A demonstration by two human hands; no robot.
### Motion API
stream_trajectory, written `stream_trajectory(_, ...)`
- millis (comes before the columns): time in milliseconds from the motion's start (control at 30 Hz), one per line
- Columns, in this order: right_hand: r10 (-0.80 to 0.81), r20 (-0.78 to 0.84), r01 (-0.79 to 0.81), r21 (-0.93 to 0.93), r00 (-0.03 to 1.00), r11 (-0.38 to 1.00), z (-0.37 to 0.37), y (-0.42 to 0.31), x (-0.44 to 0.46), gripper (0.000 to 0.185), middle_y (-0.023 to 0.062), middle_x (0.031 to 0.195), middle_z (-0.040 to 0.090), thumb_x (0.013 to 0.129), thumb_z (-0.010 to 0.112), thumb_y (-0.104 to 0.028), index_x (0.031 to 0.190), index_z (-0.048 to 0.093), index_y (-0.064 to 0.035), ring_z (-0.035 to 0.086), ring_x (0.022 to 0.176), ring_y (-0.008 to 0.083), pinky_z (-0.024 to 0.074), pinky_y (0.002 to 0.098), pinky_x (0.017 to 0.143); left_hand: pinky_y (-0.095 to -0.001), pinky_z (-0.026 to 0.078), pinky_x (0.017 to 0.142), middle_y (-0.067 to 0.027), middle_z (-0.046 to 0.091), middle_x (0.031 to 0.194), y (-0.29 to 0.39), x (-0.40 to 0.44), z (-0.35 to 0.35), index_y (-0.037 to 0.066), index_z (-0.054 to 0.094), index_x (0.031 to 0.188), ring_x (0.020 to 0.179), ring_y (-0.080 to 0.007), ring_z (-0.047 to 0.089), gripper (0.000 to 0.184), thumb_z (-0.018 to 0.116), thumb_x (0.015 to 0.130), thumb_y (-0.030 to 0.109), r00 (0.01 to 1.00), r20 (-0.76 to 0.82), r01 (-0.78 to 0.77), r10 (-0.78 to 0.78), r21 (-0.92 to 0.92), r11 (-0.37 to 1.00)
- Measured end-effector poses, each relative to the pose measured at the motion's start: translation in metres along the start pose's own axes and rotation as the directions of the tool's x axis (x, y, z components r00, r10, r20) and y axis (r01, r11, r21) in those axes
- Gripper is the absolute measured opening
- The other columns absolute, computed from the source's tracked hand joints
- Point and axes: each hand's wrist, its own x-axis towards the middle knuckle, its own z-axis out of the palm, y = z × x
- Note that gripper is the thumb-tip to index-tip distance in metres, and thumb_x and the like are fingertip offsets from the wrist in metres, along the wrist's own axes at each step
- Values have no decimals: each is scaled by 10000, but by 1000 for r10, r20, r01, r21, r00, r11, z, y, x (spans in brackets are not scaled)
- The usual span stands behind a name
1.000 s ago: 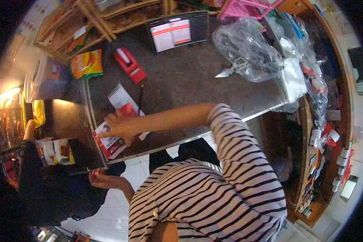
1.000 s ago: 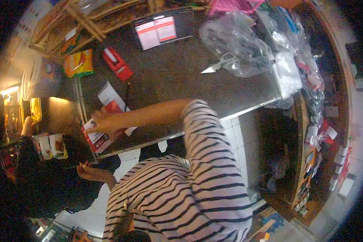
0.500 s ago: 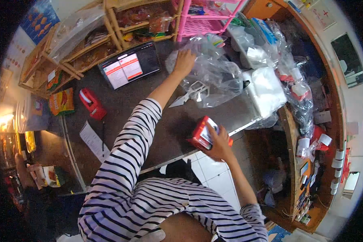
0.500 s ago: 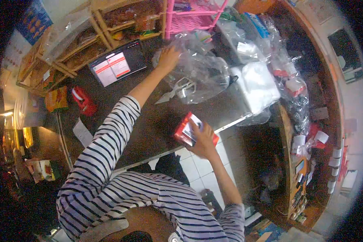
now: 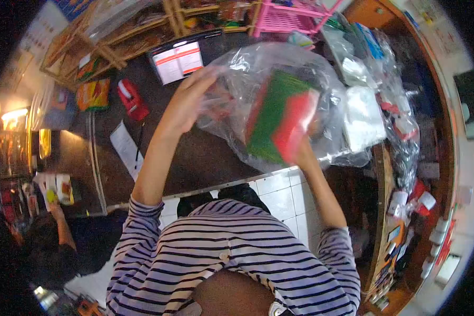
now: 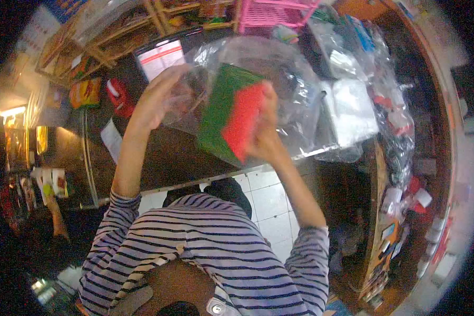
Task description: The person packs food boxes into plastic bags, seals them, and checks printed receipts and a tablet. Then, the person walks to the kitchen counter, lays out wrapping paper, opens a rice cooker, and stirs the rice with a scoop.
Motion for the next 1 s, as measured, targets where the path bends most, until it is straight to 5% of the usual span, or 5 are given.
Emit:
stream_trajectory(133,186,519,113,-491,834,864,46,48,7,871,208,1272,263,505,758,-142,1263,356,-290,280,1177,382,210,527,971,-186,415,457,-33,556,783,-8,-66,-68,75,487,1135,612,-81,531,328,498,853,242,934,-354,-80,39,-101,992)
stream_trajectory(367,-258,869,693,-126,422,710,69,33,0,663,145,1260,340,680,607,-151,1233,357,-416,360,1161,295,230,557,953,-177,426,607,-63,536,1012,-27,-108,-39,43,297,1260,778,-87,531,566,589,776,78,708,-483,-478,515,209,853)
stream_trajectory(667,280,726,-98,-283,628,954,87,6,-10,1007,238,1256,260,395,793,-213,1290,336,-280,275,1141,405,252,486,929,-317,391,874,-128,406,1217,-84,-152,-50,37,215,1304,1172,-209,355,760,635,674,-23,782,-216,-251,585,750,612)
stream_trajectory(767,395,558,-93,-492,730,866,117,12,-21,972,273,1265,235,470,767,-265,1314,286,-288,223,1181,424,200,528,950,-296,393,865,-105,218,1338,-81,-146,-13,69,145,1336,1232,-210,252,805,633,697,17,960,-54,-248,273,282,927)
stream_trajectory(1000,320,548,18,-523,773,852,164,30,-29,862,266,1227,294,586,701,-352,1316,243,-322,236,1170,449,159,653,895,-339,379,896,-81,220,1352,-11,-141,17,112,67,1351,1233,-201,257,826,563,717,-77,840,7,-513,542,-315,799)
